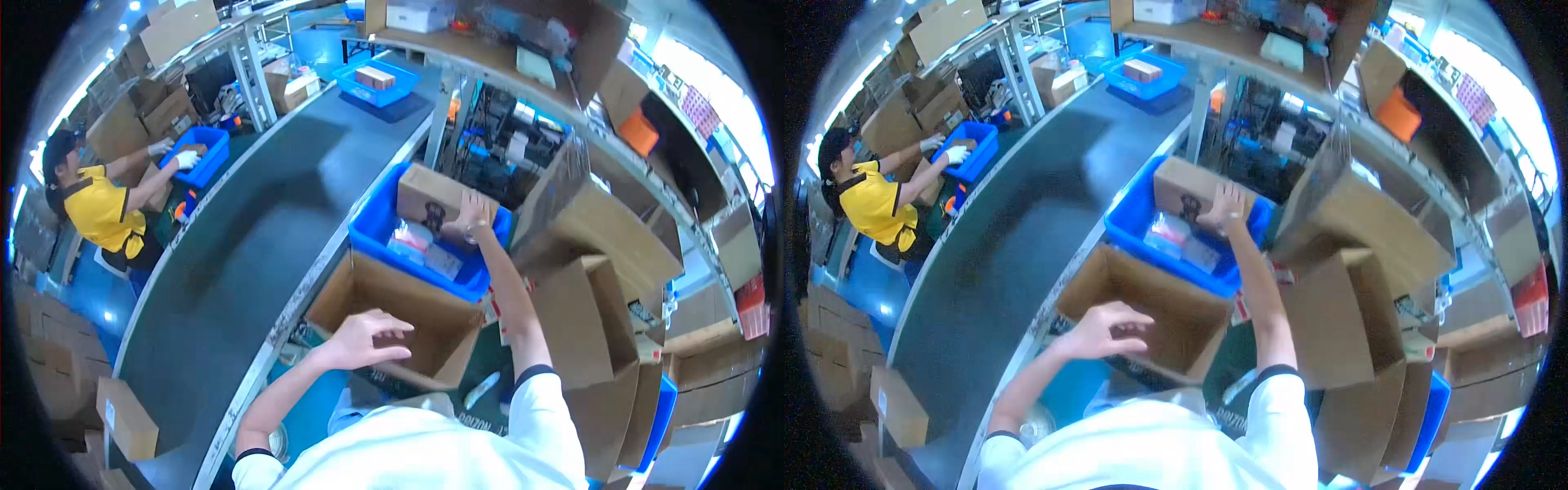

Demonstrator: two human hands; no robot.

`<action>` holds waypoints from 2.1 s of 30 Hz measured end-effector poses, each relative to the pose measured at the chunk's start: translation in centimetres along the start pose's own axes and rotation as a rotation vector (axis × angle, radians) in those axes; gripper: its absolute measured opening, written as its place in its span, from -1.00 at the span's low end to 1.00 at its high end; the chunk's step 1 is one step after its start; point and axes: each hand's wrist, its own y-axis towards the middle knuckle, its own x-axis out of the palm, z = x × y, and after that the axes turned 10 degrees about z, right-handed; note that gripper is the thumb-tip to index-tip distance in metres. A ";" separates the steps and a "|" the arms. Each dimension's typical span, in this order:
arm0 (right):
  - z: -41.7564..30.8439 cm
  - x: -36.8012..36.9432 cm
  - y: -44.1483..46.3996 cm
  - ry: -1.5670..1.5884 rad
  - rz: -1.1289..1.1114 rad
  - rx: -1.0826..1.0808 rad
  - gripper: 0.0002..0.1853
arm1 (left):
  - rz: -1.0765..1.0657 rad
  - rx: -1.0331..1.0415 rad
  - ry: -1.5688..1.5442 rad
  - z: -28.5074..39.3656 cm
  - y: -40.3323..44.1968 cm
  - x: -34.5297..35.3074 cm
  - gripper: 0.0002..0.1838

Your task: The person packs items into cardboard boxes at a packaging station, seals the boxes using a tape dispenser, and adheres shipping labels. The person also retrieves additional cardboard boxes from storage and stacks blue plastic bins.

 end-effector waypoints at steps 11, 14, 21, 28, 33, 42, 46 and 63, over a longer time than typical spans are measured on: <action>1.6 -2.8 -0.6 0.030 -0.013 0.189 0.05 | -0.329 -0.068 0.786 -34.2 26.5 8.2 0.00; 0.1 -5.0 -2.2 0.068 0.222 0.120 -0.12 | -0.436 -0.107 0.798 -33.0 27.7 8.6 0.28; -4.8 -21.4 -7.5 0.342 0.578 0.230 -0.12 | -0.065 0.339 0.262 -28.1 26.0 3.6 -0.55; -4.9 -27.7 -19.6 1.113 0.627 0.313 0.07 | -0.185 0.501 0.092 -1.9 8.9 -9.3 -0.72; -7.3 -28.1 -23.2 1.132 0.279 0.247 -0.02 | -0.245 0.358 0.275 -2.4 -0.6 -3.7 -0.82; -9.8 -21.3 -24.5 0.391 0.018 -0.290 -0.26 | -0.290 -0.097 0.246 -4.7 -4.4 0.0 -0.59; -8.9 -17.9 -26.8 0.396 0.061 -0.450 -0.44 | -0.165 -0.064 0.413 -4.4 -5.1 1.0 -0.63; -10.7 -3.8 -26.6 0.433 0.284 -0.211 -0.84 | -0.384 -0.120 0.789 -2.0 -2.5 -1.1 0.38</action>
